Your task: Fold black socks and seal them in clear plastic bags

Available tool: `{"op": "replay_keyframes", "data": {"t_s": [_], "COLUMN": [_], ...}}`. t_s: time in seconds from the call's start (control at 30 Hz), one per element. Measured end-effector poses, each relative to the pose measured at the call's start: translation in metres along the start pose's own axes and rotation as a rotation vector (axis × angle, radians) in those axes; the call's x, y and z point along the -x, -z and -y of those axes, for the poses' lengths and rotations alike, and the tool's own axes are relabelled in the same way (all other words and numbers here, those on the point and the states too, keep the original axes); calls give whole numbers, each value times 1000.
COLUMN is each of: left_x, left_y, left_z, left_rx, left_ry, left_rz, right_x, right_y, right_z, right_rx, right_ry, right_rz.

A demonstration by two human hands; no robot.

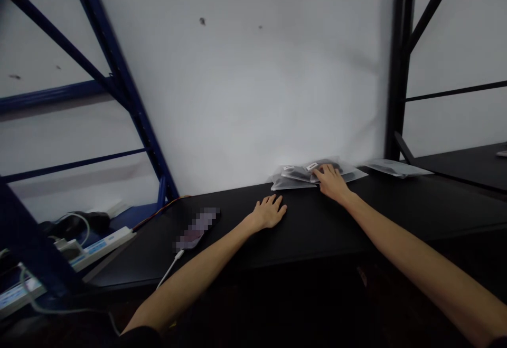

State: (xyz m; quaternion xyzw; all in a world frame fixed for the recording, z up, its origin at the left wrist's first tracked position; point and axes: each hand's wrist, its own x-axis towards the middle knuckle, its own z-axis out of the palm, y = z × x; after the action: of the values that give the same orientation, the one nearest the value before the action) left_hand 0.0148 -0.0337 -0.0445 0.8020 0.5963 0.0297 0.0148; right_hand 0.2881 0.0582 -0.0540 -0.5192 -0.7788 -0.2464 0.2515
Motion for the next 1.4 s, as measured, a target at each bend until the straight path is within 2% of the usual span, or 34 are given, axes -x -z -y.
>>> {"op": "replay_keyframes", "data": {"t_s": [0.1,0.2,0.33,0.43,0.5,0.6,0.7,0.8,1.03,1.4], "left_x": [1,1,0,0,-1,-1,2,6,3,6], "left_y": [0,0,-2,-1,4,18,32,38,31,32], "left_z": [0,0,1,2,1,0,-2,-5,-4,-7], "left_rx": [-3,5,22,32,59,154,259,326,307,232], "left_ry": [12,14,9,-23,-54,-85,-147,-175,-218,-219], "left_rz": [-4,-13,-27,-85,-168,-372,-577,-669,-644,-646], "right_x": [-5,-13,-20,-22,-22,-21,-16,-10,-6,-3], "right_y": [-10,-13,-6,5,13,21,29,37,42,41], "right_z": [-10,-9,-3,-1,-1,0,8,26,70,75], "right_rx": [137,188,218,196,147,53,-14,-75,-178,-333], "right_ry": [66,125,143,74,-11,-69,-23,57,404,423], "right_rz": [-39,-103,-181,-285,-391,-517,-566,-584,-509,-496]}}
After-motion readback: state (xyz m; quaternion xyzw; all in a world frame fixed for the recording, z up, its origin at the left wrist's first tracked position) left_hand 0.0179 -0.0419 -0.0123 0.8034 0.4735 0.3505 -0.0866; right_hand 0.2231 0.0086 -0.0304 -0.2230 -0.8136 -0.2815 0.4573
